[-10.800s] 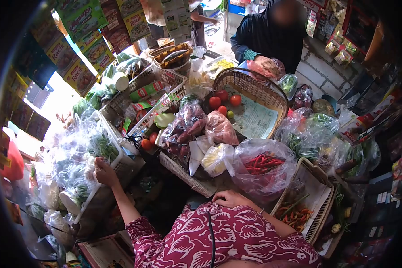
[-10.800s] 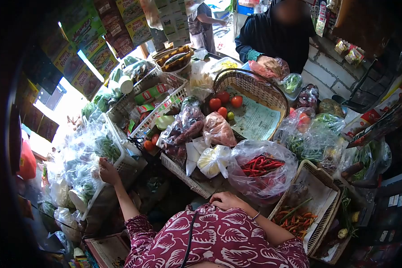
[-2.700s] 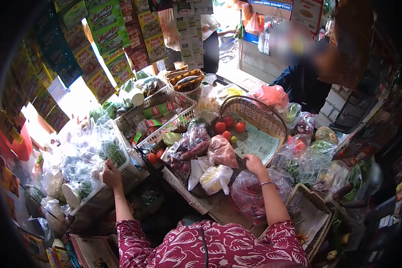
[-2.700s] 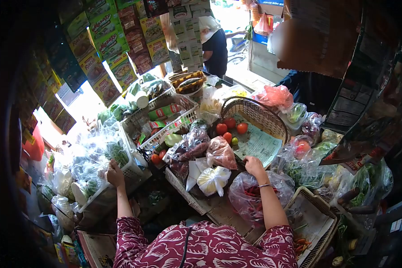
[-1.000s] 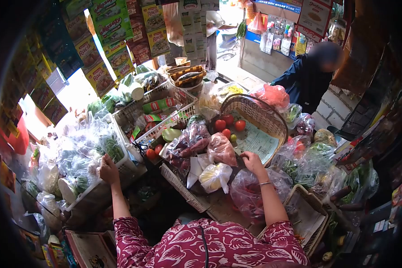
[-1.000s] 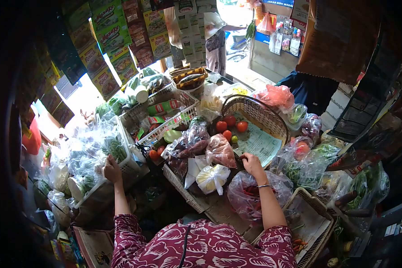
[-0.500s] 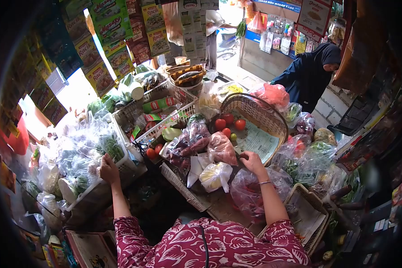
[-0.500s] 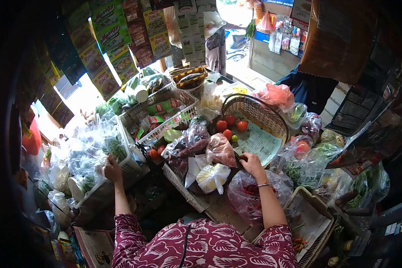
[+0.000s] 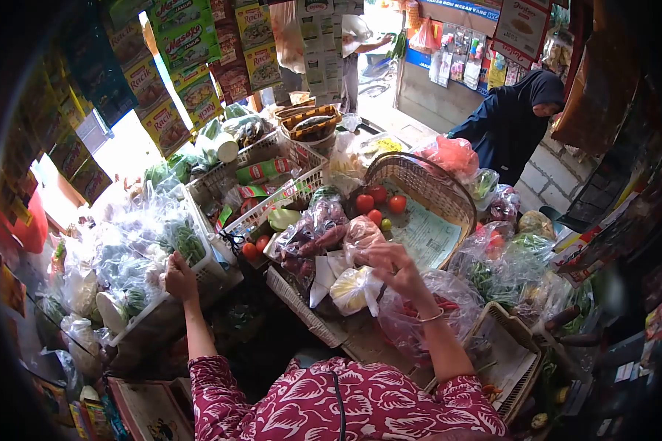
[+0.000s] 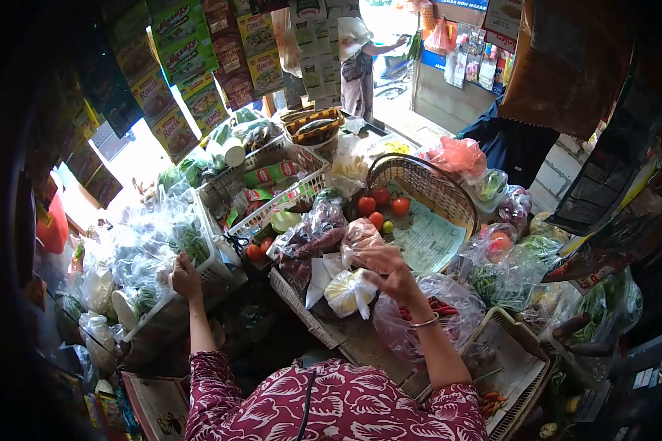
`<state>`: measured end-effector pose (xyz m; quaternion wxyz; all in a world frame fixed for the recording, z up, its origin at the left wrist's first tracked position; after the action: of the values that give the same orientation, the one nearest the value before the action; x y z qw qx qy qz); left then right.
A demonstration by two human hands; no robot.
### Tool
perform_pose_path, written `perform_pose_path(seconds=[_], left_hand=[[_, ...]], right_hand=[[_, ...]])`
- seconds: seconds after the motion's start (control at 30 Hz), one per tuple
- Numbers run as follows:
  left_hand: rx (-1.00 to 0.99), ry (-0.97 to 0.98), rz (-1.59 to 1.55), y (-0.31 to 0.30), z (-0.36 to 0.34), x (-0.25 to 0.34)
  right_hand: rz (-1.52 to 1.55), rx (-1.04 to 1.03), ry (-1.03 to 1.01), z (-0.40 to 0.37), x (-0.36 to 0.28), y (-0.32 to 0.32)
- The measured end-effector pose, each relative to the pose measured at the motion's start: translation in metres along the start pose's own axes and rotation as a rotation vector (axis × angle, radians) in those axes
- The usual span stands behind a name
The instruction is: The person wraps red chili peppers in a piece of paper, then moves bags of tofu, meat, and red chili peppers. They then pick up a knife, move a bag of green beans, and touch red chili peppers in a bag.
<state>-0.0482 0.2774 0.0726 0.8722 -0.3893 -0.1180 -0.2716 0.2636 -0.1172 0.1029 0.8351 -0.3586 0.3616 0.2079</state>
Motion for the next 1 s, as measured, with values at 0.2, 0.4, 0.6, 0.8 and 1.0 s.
perform_pose_path(seconds=[0.2, 0.4, 0.6, 0.8, 1.0], left_hand=[[0.012, 0.013, -0.041, -0.005, -0.001, 0.008], [0.006, 0.020, -0.035, -0.014, 0.000, 0.016], [0.034, 0.042, 0.013, -0.009, -0.001, 0.014], [0.032, 0.020, 0.003, -0.011, -0.001, 0.015], [0.066, 0.044, -0.031, -0.008, -0.001, 0.013]], right_hand=[[-0.174, -0.301, -0.121, -0.005, -0.025, 0.037], [-0.227, -0.190, -0.087, -0.003, -0.022, 0.024], [-0.207, -0.191, -0.100, -0.003, -0.023, 0.024], [-0.178, -0.178, -0.101, -0.003, -0.021, 0.023], [-0.069, -0.111, -0.045, -0.005, -0.005, 0.024]])
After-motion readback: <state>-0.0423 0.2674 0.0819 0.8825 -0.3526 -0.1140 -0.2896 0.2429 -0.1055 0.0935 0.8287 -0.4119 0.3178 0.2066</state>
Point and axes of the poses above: each hand's wrist, its own z-axis towards the middle knuckle, its own y-axis out of the palm, x = y × z, the point moved 3 cm from there along z, towards the middle knuckle, and after that the axes turned 1 degree about -x, right-handed, at the moved point
